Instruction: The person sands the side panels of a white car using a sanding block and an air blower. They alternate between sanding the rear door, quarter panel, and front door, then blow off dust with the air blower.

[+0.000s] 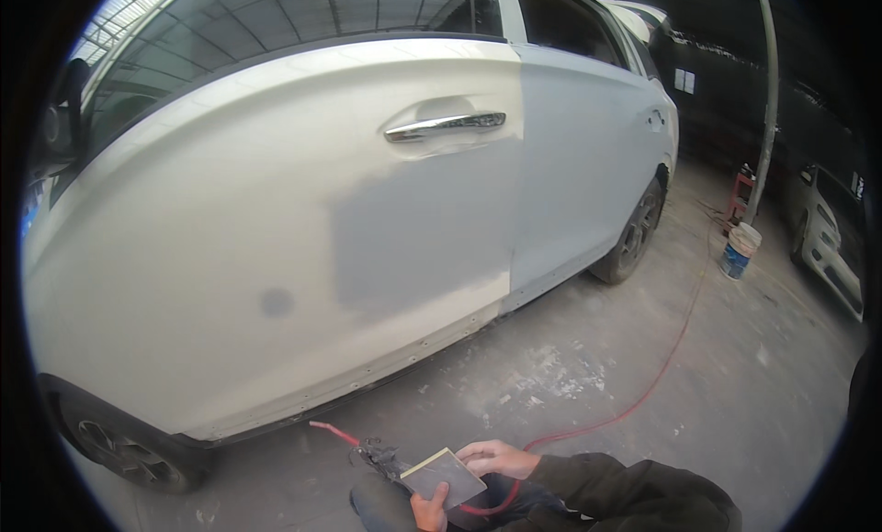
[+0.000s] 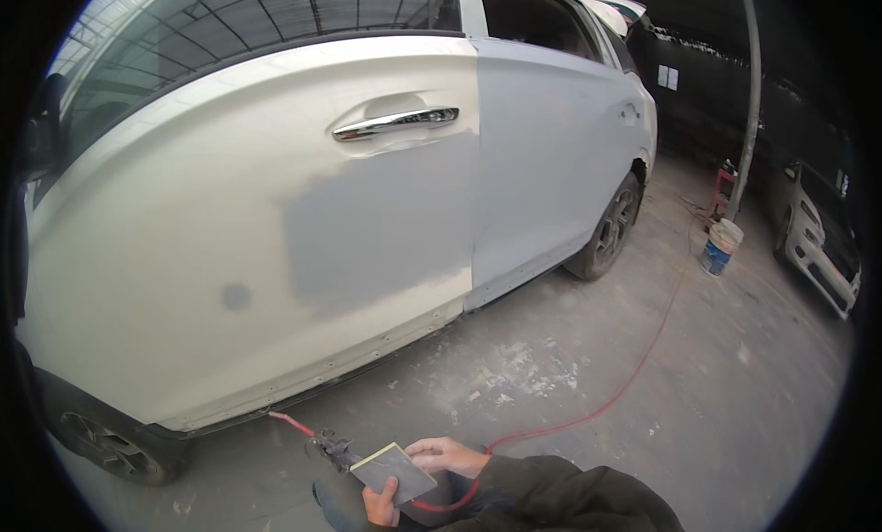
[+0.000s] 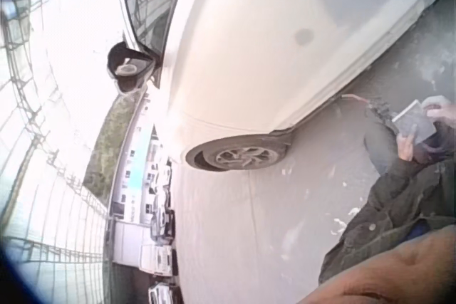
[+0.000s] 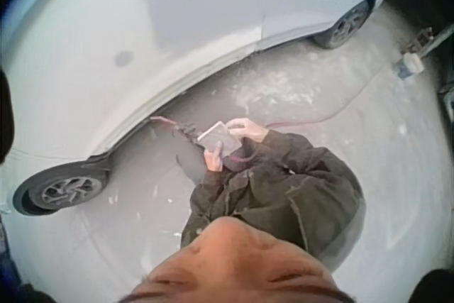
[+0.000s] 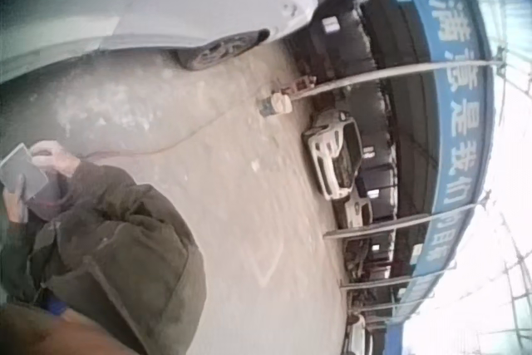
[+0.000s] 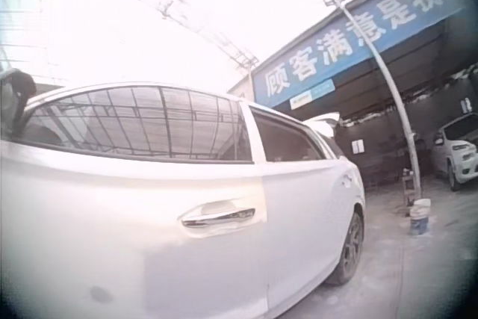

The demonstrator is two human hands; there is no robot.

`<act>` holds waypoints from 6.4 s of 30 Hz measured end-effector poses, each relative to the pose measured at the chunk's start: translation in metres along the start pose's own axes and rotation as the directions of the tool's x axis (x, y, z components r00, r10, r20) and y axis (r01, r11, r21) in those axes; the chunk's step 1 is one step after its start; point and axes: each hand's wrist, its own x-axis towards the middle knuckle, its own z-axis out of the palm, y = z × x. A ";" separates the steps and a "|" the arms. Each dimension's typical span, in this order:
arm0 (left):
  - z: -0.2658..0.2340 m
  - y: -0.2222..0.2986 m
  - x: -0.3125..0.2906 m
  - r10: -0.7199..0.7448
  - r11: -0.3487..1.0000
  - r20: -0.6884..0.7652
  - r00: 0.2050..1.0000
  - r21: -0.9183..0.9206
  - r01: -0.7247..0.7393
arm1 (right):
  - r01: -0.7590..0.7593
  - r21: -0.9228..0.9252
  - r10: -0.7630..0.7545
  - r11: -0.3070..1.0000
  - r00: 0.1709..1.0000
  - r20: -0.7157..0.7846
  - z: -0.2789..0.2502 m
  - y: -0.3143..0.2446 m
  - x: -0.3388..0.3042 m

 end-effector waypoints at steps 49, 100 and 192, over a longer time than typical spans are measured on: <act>-0.152 -0.033 0.019 -0.069 0.994 -0.461 0.885 0.042 0.100 | -0.397 -0.884 -0.967 -0.247 0.157 0.200 -0.106 -0.410 0.156; -0.173 -0.057 0.051 -0.017 0.993 -0.523 0.852 0.089 0.075 | -0.094 -0.903 -0.896 -0.419 0.204 0.394 -0.100 -0.413 0.153; -0.161 -0.041 0.013 0.007 0.996 -0.525 0.851 0.077 0.040 | -0.269 -0.837 -0.876 -0.477 0.220 0.429 -0.083 -0.419 0.157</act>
